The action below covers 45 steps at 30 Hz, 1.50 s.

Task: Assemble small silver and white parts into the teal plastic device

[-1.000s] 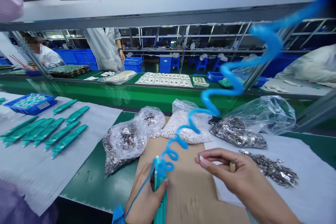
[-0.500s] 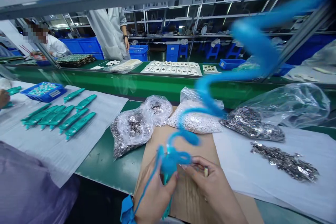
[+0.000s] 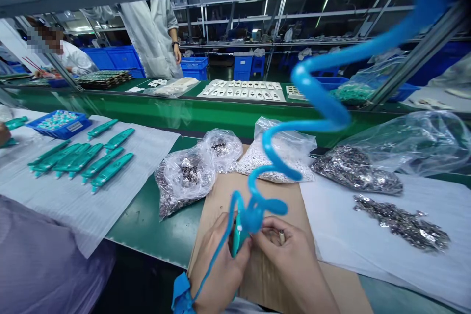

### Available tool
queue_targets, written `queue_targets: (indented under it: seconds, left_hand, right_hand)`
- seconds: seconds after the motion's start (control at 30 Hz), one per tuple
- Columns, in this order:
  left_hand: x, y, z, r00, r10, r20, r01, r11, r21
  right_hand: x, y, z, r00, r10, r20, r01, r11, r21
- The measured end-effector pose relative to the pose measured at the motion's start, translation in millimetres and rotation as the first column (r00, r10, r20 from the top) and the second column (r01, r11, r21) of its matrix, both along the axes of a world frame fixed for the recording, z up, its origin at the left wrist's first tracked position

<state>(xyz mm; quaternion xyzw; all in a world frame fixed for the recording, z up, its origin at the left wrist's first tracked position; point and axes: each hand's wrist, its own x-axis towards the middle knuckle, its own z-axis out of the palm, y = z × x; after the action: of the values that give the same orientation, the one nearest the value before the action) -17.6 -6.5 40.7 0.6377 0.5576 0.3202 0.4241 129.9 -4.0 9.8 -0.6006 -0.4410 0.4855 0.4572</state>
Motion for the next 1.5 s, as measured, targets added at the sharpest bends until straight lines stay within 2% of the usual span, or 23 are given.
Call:
queue_targets:
  seconds: [0.23,0.43,0.73,1.03,1.3,1.5]
  left_hand:
    - [-0.4,-0.9,3.6,1.0,-0.018,0.006,0.018,0.999,-0.039]
    - [0.5,-2.0,2.1,1.0,-0.026,-0.002,0.026,0.998,-0.062]
    - [2.7,-1.3,10.4,0.999,-0.036,0.036,0.038,0.997,-0.06]
    - [-0.5,-2.9,4.9,0.998,-0.057,0.018,0.057,0.998,-0.015]
    - [5.9,-4.0,11.8,0.998,-0.06,-0.035,0.059,0.998,-0.021]
    - [8.1,-8.5,9.4,0.99,-0.072,-0.119,0.08,0.995,0.062]
  right_hand:
    - [-2.7,-2.6,8.4,0.997,-0.075,-0.016,0.075,0.997,-0.004]
    - [0.3,-0.3,8.0,0.999,-0.039,0.033,0.038,0.999,0.008]
    - [3.4,-2.8,4.8,0.998,-0.04,0.048,0.04,0.999,0.006]
    - [2.6,-2.6,5.6,1.0,-0.016,-0.015,0.016,1.0,-0.012]
    - [-2.6,-2.3,8.5,0.998,-0.027,-0.057,0.026,1.0,-0.016]
    - [-6.3,-6.5,5.6,0.999,-0.029,0.021,0.029,1.0,-0.007]
